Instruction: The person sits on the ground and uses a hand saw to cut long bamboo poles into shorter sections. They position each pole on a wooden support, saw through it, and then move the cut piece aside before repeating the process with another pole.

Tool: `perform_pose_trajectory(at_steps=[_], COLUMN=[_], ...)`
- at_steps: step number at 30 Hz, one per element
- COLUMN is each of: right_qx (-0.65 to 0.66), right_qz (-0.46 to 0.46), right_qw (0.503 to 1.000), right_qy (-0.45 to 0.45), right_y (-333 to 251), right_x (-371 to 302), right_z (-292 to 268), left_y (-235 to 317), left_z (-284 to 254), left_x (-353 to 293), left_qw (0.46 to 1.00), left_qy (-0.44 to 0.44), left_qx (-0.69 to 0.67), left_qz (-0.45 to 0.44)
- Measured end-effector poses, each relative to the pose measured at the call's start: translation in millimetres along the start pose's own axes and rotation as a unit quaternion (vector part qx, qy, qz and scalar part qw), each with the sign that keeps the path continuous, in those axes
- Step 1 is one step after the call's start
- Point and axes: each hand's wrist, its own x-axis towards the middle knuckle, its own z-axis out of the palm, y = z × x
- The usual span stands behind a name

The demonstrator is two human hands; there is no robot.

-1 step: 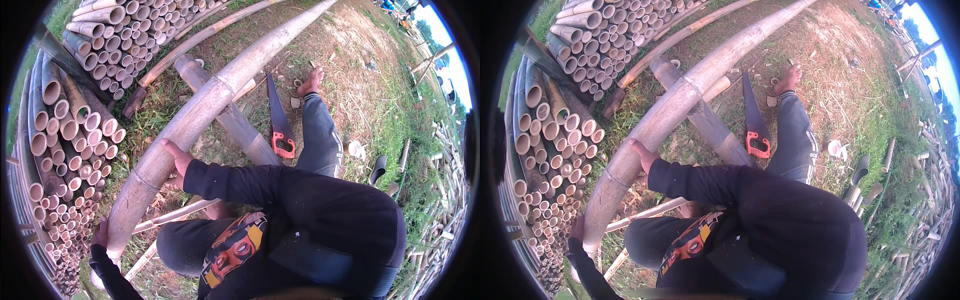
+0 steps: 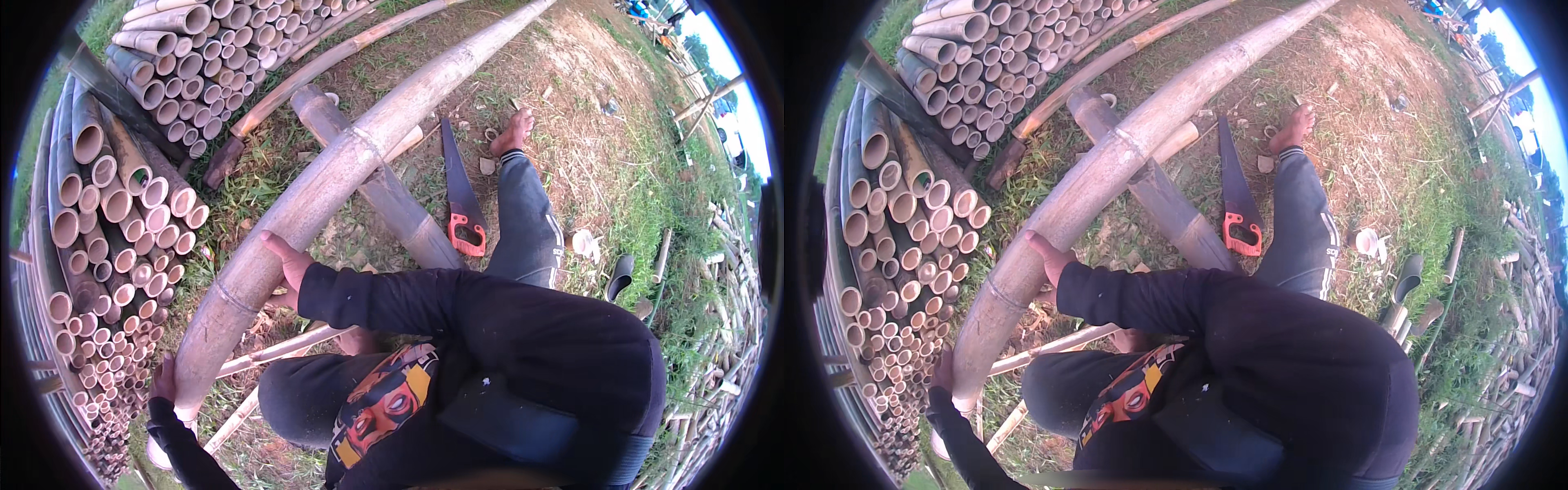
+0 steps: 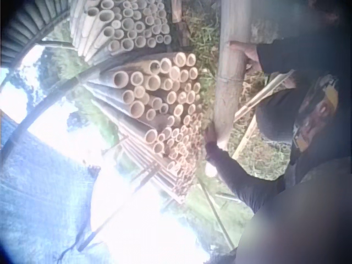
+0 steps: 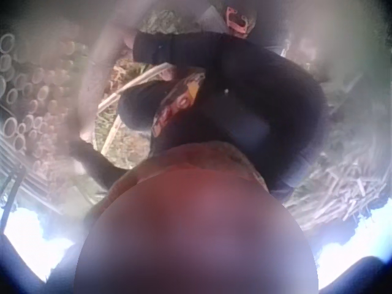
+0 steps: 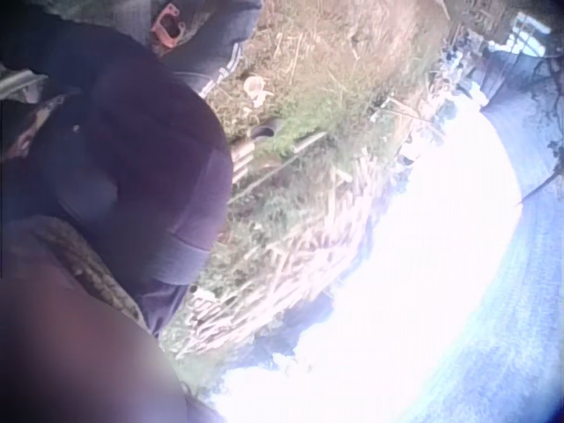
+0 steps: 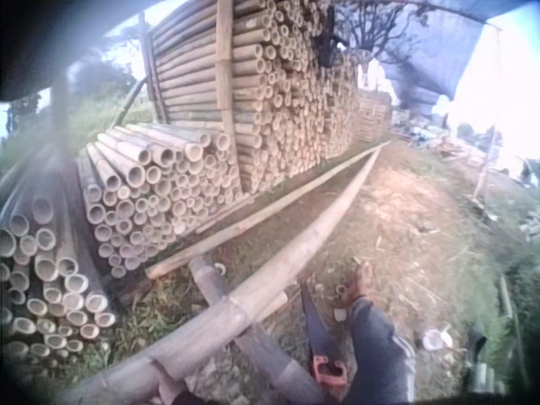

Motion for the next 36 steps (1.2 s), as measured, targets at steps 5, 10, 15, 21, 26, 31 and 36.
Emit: perform_pose_trajectory(at_steps=[5, 10, 15, 21, 26, 31, 36], right_qx=[-0.056, -0.135, -0.405, -0.470, -0.353, -0.188, 0.008], right_qz=[0.093, 0.128, 0.182, 0.011, -0.143, -0.184, -0.249], right_qw=[0.994, 0.983, 0.893, 0.878, 0.916, 0.949, 0.959], right_qy=[-0.005, 0.012, -0.074, -0.090, 0.121, 0.172, 0.135], right_y=[40, 43, 1, -80, -188, -294, -332], right_x=[35, 57, 53, -30, -45, 3, 71], right_z=[-6, -44, -85, -197, -264, -280, -261], left_y=[-76, -63, -40, 61, 166, 192, 196], left_z=[32, 77, 95, 191, 275, 275, 270], left_x=[48, 64, 37, -76, -110, -66, -21], left_qw=[0.997, 0.996, 0.989, 0.697, 0.694, 0.540, 0.345], left_qy=[-0.011, -0.022, 0.139, 0.428, 0.139, -0.056, -0.087], left_qx=[-0.045, 0.022, -0.034, -0.569, -0.707, -0.840, -0.933], left_qz=[-0.067, -0.084, -0.024, 0.087, 0.006, 0.000, 0.055])
